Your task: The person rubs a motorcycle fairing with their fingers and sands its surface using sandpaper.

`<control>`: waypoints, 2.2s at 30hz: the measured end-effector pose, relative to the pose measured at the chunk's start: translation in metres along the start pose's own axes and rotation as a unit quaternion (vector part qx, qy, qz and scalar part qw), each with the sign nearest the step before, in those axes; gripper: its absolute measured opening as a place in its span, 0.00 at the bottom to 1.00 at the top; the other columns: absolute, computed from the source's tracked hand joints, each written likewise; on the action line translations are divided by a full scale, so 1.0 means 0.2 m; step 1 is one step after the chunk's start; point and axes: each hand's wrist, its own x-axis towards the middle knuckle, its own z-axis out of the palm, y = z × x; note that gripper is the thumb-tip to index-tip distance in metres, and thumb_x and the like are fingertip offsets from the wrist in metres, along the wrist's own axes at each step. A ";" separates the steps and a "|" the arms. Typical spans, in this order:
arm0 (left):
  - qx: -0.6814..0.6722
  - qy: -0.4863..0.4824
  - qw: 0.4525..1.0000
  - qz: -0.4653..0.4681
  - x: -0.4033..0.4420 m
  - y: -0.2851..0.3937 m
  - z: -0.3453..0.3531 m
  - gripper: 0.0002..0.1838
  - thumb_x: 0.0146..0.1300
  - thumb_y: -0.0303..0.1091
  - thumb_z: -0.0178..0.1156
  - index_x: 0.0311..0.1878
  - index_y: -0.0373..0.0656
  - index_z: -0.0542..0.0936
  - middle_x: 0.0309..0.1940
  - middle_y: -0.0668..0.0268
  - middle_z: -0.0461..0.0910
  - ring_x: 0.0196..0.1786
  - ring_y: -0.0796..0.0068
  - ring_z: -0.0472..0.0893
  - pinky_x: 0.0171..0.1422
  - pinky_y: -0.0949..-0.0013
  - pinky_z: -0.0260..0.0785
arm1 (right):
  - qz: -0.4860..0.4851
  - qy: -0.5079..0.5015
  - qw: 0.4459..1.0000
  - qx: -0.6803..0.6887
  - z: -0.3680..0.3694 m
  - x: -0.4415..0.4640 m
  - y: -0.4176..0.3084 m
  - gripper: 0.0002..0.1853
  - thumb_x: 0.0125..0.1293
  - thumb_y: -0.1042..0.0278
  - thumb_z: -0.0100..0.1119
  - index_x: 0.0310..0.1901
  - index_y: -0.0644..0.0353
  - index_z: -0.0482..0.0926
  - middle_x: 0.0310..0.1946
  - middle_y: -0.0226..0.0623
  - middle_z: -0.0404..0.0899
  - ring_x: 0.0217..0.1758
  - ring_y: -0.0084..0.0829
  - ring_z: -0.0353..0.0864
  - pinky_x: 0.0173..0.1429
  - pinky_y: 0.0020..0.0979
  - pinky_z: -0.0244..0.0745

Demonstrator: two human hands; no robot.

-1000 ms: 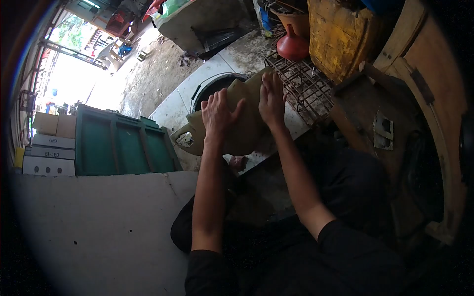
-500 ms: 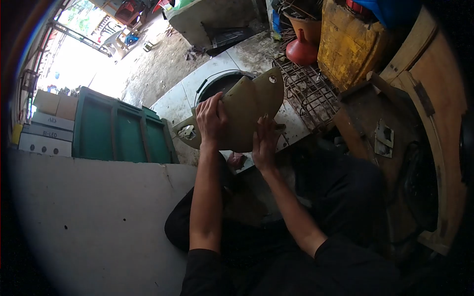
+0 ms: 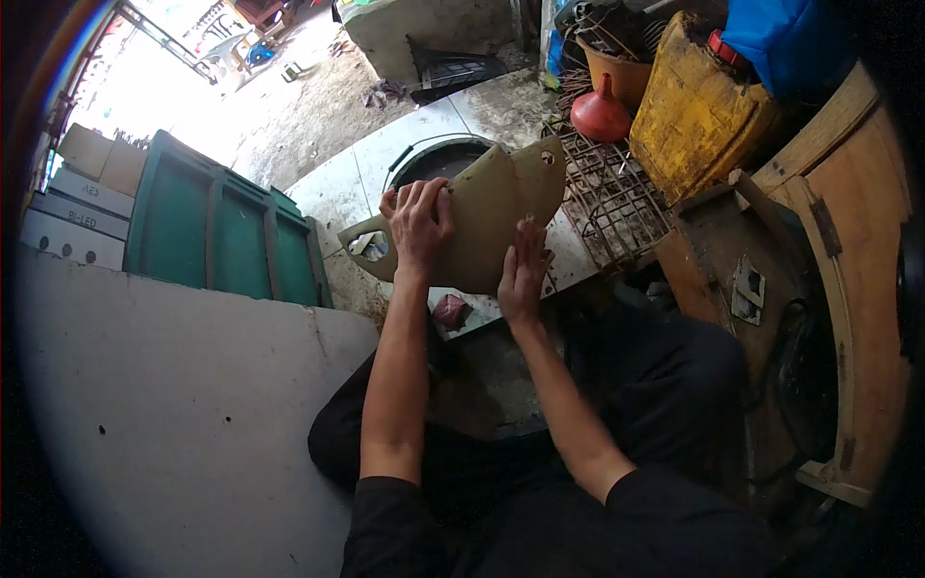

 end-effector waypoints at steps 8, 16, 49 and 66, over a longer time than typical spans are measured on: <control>-0.028 0.031 0.999 0.002 0.00 -0.01 0.01 0.09 0.66 0.33 0.57 0.46 0.48 0.84 0.39 0.68 0.82 0.48 0.66 0.78 0.66 0.59 0.56 | 0.073 -0.057 0.988 -0.124 -0.07 0.63 0.05 0.30 0.81 0.46 0.23 0.78 0.46 0.53 0.80 0.42 0.48 0.82 0.57 0.43 0.74 0.73 0.35; -0.052 0.043 0.998 -0.002 0.00 -0.03 0.04 0.08 0.68 0.33 0.57 0.43 0.47 0.85 0.35 0.66 0.82 0.47 0.65 0.79 0.68 0.59 0.56 | 0.010 -0.020 0.998 0.065 0.01 -0.09 0.03 0.28 0.82 0.56 0.29 0.78 0.52 0.52 0.80 0.51 0.44 0.82 0.59 0.40 0.80 0.58 0.38; -0.014 -0.031 0.999 0.004 0.03 0.02 0.03 0.09 0.64 0.39 0.58 0.34 0.46 0.82 0.32 0.67 0.79 0.43 0.65 0.77 0.63 0.57 0.57 | 0.240 0.128 0.893 0.358 -0.14 0.32 0.17 0.31 0.81 0.48 0.34 0.72 0.67 0.62 0.71 0.45 0.65 0.74 0.40 0.64 0.76 0.36 0.55; 0.056 -0.074 0.996 0.015 0.03 0.21 0.06 0.23 0.66 0.57 0.57 0.54 0.52 0.81 0.42 0.63 0.79 0.50 0.63 0.76 0.66 0.54 0.55 | 0.271 0.123 0.898 0.324 -0.02 -0.18 -0.17 0.35 0.82 0.46 0.30 0.78 0.65 0.48 0.79 0.47 0.49 0.81 0.38 0.50 0.81 0.35 0.43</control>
